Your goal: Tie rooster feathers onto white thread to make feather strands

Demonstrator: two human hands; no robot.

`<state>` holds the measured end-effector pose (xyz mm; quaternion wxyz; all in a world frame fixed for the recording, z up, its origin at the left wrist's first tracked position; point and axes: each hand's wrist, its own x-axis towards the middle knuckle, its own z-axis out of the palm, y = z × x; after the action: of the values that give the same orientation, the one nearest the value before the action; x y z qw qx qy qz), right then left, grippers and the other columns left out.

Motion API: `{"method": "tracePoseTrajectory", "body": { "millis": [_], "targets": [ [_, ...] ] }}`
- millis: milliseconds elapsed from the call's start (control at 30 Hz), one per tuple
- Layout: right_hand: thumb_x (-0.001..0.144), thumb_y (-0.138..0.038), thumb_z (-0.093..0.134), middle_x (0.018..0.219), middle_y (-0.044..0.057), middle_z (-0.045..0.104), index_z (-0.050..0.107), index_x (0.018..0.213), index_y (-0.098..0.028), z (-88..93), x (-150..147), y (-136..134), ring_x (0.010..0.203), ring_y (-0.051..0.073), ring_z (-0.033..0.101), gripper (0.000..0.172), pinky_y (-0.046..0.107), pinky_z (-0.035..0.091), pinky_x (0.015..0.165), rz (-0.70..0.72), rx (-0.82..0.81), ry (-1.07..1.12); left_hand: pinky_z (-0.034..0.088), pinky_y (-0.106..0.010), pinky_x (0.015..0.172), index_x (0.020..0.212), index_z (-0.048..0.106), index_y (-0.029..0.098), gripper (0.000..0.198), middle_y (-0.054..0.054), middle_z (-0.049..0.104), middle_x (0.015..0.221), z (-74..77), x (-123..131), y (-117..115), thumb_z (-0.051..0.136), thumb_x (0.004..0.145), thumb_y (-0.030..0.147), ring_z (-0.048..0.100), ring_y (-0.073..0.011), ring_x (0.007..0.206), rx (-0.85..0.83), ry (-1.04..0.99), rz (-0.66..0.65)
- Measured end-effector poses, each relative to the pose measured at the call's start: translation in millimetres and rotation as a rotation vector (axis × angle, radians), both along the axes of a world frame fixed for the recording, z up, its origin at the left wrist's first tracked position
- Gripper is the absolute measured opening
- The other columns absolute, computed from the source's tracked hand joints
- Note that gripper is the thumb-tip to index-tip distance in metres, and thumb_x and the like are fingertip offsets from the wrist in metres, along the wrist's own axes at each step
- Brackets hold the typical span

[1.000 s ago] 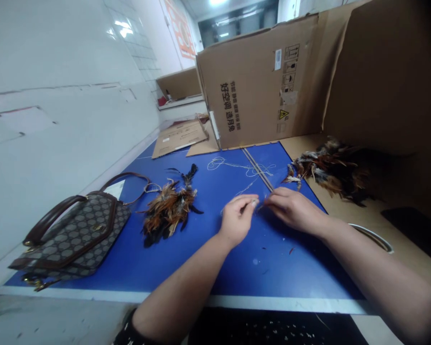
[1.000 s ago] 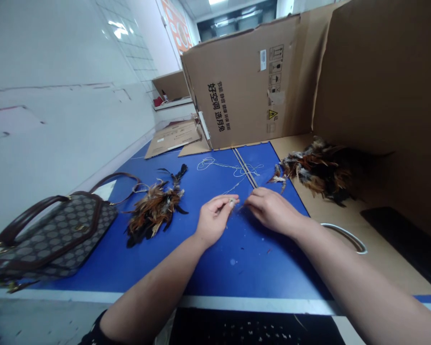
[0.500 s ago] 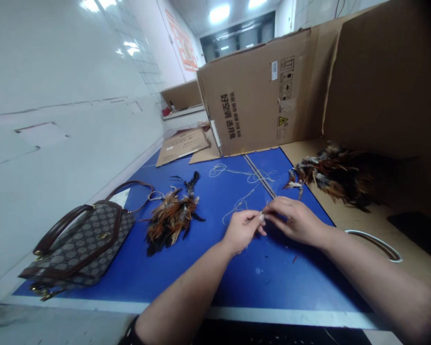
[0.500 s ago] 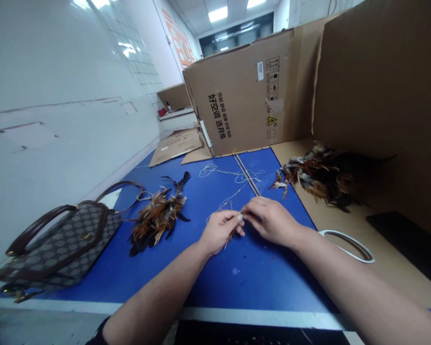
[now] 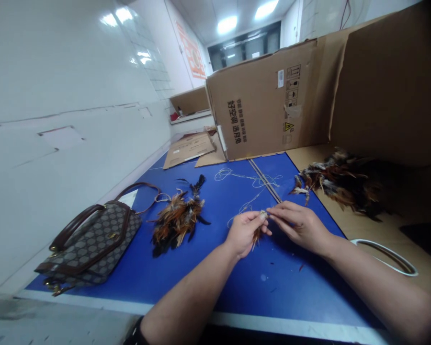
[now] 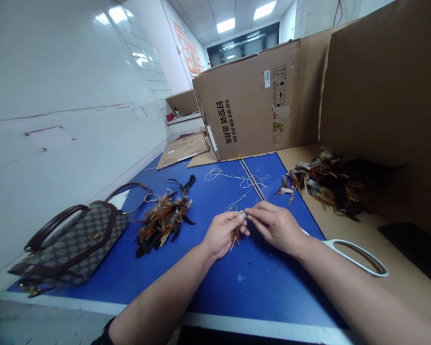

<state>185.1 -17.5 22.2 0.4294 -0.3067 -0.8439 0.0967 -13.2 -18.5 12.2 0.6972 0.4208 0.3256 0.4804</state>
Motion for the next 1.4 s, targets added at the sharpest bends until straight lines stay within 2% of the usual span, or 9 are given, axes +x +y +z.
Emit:
{"method": "tracePoseTrajectory", "body": {
  "millis": [167,300,400,633,733,867,1000,1200,1400],
  "targets": [
    [0.100,-0.023,0.058,0.109,0.010,0.073,0.069,0.129,-0.029,-4.3,2,1,0.094,0.021,0.072,0.032,0.034,0.061,0.082,0.005,-0.007,-0.028,0.052,-0.027,0.067,0.085,0.073,0.009,0.037,-0.003,0.063,0.071,-6.0,-2,1,0.085,0.076,0.043,0.060,-0.0106,0.061,0.019,0.062,-0.019],
    [0.100,-0.021,0.058,0.112,0.010,0.071,0.067,0.134,-0.029,-2.2,3,1,0.098,0.020,0.070,0.036,0.033,0.059,0.084,0.020,-0.044,-0.013,0.041,-0.023,0.054,0.084,0.072,0.011,0.038,-0.005,0.066,0.065,-8.8,-10,4,0.078,0.081,0.049,0.057,-0.0103,0.053,0.080,0.293,-0.061],
    [0.102,-0.019,0.054,0.110,0.009,0.069,0.068,0.132,-0.029,2.4,4,1,0.096,0.018,0.069,0.035,0.031,0.058,0.084,0.124,-0.085,-0.046,0.033,-0.021,0.047,0.082,0.071,0.011,0.041,-0.006,0.067,0.062,-3.0,-18,4,0.075,0.082,0.052,0.053,-0.0093,0.048,0.126,0.447,-0.169],
    [0.101,-0.015,0.048,0.097,0.009,0.069,0.072,0.104,-0.020,10.4,-2,-2,0.088,0.018,0.067,0.024,0.029,0.055,0.078,0.227,-0.159,-0.067,0.042,-0.021,0.054,0.081,0.071,0.011,0.041,-0.005,0.067,0.065,5.9,-27,4,0.075,0.082,0.051,0.060,-0.0114,0.056,0.201,0.500,-0.339],
    [0.103,-0.024,0.051,0.103,0.009,0.072,0.071,0.118,-0.022,9.6,-3,-1,0.084,0.017,0.068,0.026,0.031,0.057,0.080,0.114,-0.175,0.012,0.042,-0.021,0.052,0.090,0.075,0.011,0.038,-0.004,0.067,0.070,7.6,-35,13,0.077,0.080,0.048,0.062,-0.0119,0.057,0.200,0.434,-0.192],
    [0.100,-0.036,0.057,0.109,0.009,0.075,0.057,0.146,-0.022,9.9,8,8,0.072,0.016,0.067,0.047,0.031,0.058,0.073,-0.128,-0.241,-0.009,0.048,-0.023,0.059,0.093,0.076,0.011,0.034,-0.004,0.067,0.073,11.9,-59,38,0.080,0.080,0.043,0.061,-0.0099,0.057,0.261,0.237,0.293],
    [0.097,-0.035,0.059,0.108,0.011,0.077,0.070,0.129,-0.019,18.2,19,18,0.085,0.022,0.072,0.037,0.034,0.057,0.080,-0.218,-0.231,-0.215,0.051,-0.025,0.062,0.095,0.076,0.011,0.037,-0.002,0.066,0.076,13.4,-84,61,0.083,0.076,0.042,0.057,-0.0074,0.058,0.269,0.064,0.628],
    [0.096,-0.030,0.057,0.101,0.008,0.078,0.080,0.099,-0.024,38.3,-13,27,0.088,0.023,0.072,0.025,0.032,0.053,0.082,-0.248,-0.272,-0.491,0.049,-0.024,0.057,0.095,0.075,0.011,0.038,-0.002,0.064,0.076,7.0,-86,67,0.084,0.075,0.043,0.054,-0.0071,0.056,0.267,-0.003,0.701],
    [0.090,-0.025,0.061,0.103,0.008,0.079,0.080,0.097,-0.023,23.2,-39,80,0.099,0.025,0.072,0.020,0.028,0.050,0.082,-0.465,-0.447,-0.585,0.045,-0.023,0.057,0.097,0.076,0.012,0.039,-0.002,0.065,0.075,4.9,-74,61,0.080,0.079,0.046,0.054,-0.0073,0.055,0.294,0.071,0.682]
  ]
}}
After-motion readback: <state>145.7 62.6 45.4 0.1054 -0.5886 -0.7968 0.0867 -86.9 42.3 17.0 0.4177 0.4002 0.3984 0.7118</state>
